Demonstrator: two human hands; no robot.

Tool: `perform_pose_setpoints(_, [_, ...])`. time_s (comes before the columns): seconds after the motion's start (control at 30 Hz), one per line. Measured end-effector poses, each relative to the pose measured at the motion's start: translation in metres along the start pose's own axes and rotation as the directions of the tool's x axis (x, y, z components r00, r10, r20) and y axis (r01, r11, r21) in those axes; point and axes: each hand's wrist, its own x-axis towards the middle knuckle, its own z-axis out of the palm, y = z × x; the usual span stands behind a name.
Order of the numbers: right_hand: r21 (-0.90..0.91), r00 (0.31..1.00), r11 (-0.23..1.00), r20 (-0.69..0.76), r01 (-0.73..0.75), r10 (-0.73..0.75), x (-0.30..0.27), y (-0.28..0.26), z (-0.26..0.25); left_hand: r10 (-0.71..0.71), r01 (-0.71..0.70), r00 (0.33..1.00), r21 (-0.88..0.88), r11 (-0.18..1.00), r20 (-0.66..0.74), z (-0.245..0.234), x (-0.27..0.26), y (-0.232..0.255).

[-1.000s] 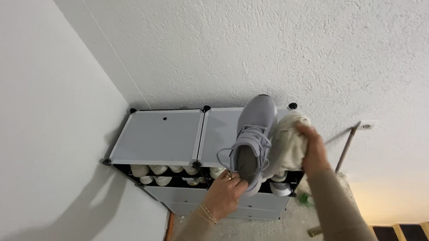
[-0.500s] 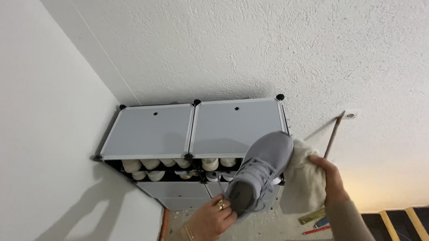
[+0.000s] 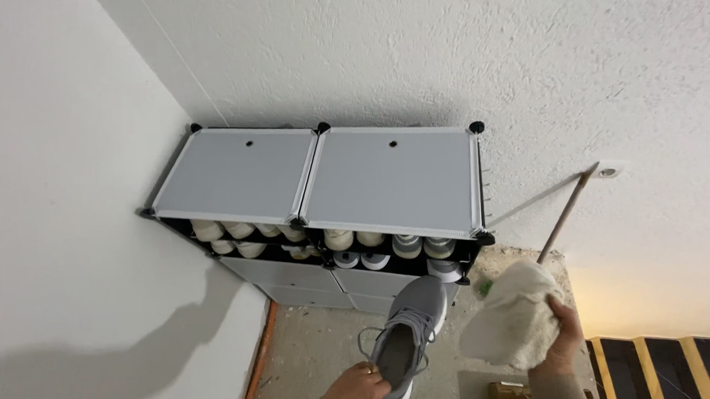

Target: The person removes several pairs of sneakers from a multi-tiered shoe rack, including blue and white pairs, and places them back. They then use a white cloth to wipe the exterior of a grey sneaker resting on the top shelf of the rack.

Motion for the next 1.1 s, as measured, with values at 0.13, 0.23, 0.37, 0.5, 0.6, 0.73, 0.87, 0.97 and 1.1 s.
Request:
perform_pose_setpoints(0.13, [-0.027, 0.986, 0.99, -0.097, -0.141, 0.138, -0.005, 0.022, -0.034, -0.193, 0.189, 0.972, 0.042, 0.981, 0.131, 0.028, 0.02, -0.009])
perform_pose_setpoints(0.23, [-0.014, 0.972, 0.974, -0.073, -0.226, 0.224, -0.009, 0.041, -0.051, -0.26, 0.253, 0.962, 0.087, 0.964, 0.078, 0.018, 0.04, -0.016])
perform_pose_setpoints(0.37, [0.016, 0.907, 0.94, -0.257, -0.34, 0.333, -0.01, 0.06, -0.056, -0.369, 0.359, 0.927, 0.134, 0.924, 0.068, 0.02, 0.067, -0.04])
perform_pose_setpoints(0.5, [-0.012, 0.846, 0.891, -0.319, -0.454, 0.427, -0.027, 0.057, -0.02, -0.413, 0.396, 0.907, 0.161, 0.904, 0.087, 0.021, 0.094, -0.058])
perform_pose_setpoints(0.6, [-0.037, 0.858, 0.905, -0.339, -0.423, 0.387, -0.028, 0.07, -0.022, -0.335, 0.323, 0.942, 0.232, 0.918, 0.012, 0.037, 0.112, -0.073])
perform_pose_setpoints(0.73, [-0.036, 0.835, 0.888, -0.362, -0.458, 0.415, -0.024, 0.077, -0.041, -0.349, 0.32, 0.935, 0.272, 0.908, 0.064, 0.036, 0.123, -0.07])
perform_pose_setpoints(0.87, [-0.032, 0.786, 0.869, -0.445, -0.493, 0.43, -0.015, 0.084, -0.058, -0.294, 0.285, 0.956, 0.245, 0.927, 0.0, 0.051, 0.114, -0.073])
perform_pose_setpoints(0.97, [-0.192, 0.795, 0.797, -0.365, -0.573, 0.484, -0.012, 0.078, -0.038, -0.283, 0.294, 0.955, 0.209, 0.933, -0.084, 0.05, 0.11, -0.083])
perform_pose_setpoints(1.1, [-0.614, 0.75, 0.468, -0.347, -0.636, 0.563, 0.019, 0.11, -0.015, -0.195, 0.225, 0.949, 0.096, 0.97, -0.249, 0.033, 0.108, -0.09])
